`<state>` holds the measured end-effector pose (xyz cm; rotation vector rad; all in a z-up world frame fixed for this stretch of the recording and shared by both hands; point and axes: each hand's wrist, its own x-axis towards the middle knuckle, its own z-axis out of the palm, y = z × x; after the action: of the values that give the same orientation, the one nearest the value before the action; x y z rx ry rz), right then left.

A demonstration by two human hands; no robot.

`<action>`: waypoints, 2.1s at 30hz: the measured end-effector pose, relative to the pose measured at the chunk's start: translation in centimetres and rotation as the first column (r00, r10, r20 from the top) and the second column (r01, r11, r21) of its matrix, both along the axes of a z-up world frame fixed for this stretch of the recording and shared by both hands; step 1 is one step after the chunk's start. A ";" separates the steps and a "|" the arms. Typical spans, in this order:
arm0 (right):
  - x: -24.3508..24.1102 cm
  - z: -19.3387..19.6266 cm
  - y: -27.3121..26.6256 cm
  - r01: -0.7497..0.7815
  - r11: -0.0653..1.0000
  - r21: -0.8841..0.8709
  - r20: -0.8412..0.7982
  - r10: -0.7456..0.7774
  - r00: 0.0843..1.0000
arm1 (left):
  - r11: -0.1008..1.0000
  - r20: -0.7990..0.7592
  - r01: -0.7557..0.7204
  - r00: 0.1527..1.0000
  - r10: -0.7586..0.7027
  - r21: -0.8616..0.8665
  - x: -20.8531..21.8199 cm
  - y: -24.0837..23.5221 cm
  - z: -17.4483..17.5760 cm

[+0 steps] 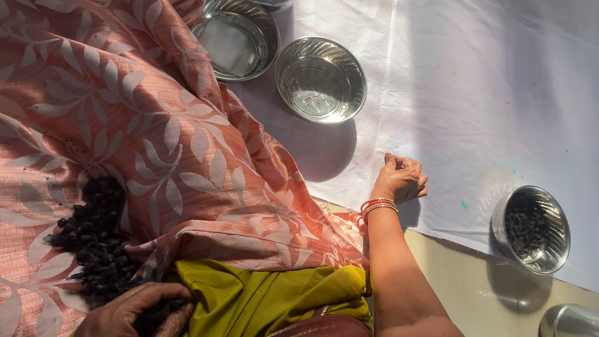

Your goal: The person sits on the floor and uses both hands to process a dark, fibrous material. They repeatedly pull small pieces from a larger bundle held in their left hand and place them into a metal bowl on the floor. The person also moves a second metal bowl and a small black rectangular object on the floor during the task.

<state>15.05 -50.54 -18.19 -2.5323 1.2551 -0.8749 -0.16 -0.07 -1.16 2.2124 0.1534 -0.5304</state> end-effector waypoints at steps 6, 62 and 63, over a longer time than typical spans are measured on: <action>0.5 -1.3 -2.0 -0.112 0.973 -0.200 -0.099 0.094 0.991 | 1.000 -0.014 -0.008 1.000 0.008 0.010 0.3 -0.1 0.2; -1.4 5.0 -4.0 -0.426 0.848 0.315 -0.003 0.450 0.893 | 0.996 0.041 0.024 0.999 -0.021 -0.083 0.3 0.7 0.3; -1.6 4.6 -3.9 -0.463 0.840 0.283 0.025 0.476 0.879 | 0.997 0.018 0.029 0.999 -0.028 -0.068 0.5 0.6 0.6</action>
<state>13.50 -54.47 -13.62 -2.4634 0.6479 -0.4864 0.36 0.56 -0.57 2.1546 0.0938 -0.5253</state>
